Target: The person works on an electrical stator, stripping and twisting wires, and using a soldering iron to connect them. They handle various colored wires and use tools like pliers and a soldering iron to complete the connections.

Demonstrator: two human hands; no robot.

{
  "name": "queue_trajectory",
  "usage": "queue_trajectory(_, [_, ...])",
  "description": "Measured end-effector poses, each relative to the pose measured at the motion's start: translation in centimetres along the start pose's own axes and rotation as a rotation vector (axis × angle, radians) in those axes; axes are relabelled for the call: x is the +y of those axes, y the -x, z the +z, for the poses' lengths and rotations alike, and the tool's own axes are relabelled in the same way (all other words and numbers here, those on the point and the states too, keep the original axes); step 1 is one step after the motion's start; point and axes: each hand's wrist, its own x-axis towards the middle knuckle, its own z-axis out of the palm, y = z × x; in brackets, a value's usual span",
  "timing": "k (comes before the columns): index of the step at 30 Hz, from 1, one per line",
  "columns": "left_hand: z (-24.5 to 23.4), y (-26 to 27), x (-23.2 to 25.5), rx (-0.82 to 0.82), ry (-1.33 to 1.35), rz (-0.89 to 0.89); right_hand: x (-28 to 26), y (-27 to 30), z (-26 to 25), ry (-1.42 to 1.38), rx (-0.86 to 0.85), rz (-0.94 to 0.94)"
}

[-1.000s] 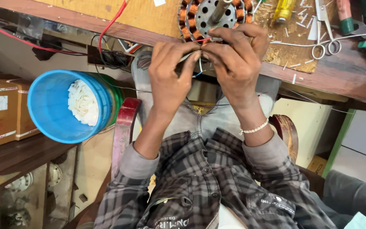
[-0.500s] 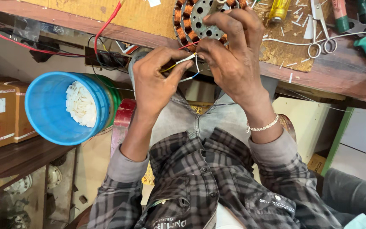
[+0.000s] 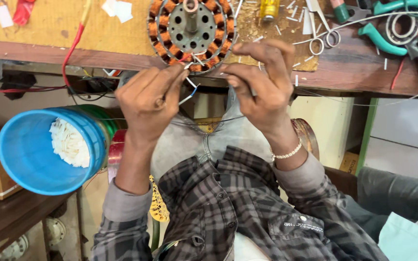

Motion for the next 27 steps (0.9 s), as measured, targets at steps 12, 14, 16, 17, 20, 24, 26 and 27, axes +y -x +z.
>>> queue_trajectory(12, [-1.1, 1.2, 1.8, 0.159, -0.270, 0.028, 0.7, 0.5, 3.0, -0.091, -0.132, -0.115])
queue_trajectory(14, [-0.7, 2.6, 2.1, 0.137, -0.207, -0.046, 0.4, 0.2, 3.9, -0.063, -0.121, -0.126])
queue_trajectory(16, [-0.2, 4.0, 2.1, 0.100, -0.154, -0.081, 0.0, 0.2, 4.6, -0.035, -0.109, -0.106])
queue_trajectory(17, [0.0, 4.3, 1.9, 0.097, -0.085, -0.123, -0.1, 0.2, 4.8, -0.031, -0.103, -0.103])
queue_trajectory(20, [0.5, 4.4, 1.2, 0.115, 0.066, -0.211, -0.2, 0.1, 5.5, -0.002, -0.071, -0.102])
queue_trajectory(24, [0.8, 4.0, 1.4, 0.203, 0.000, -0.211, 0.1, 0.0, 5.8, 0.063, -0.053, -0.132])
queue_trajectory(26, [1.2, 3.8, 1.8, 0.236, -0.073, -0.183, 0.6, -0.4, 5.3, 0.096, -0.066, -0.180])
queue_trajectory(27, [1.4, 3.8, 2.0, 0.243, -0.099, -0.170, 0.9, -0.6, 5.0, 0.113, -0.076, -0.213])
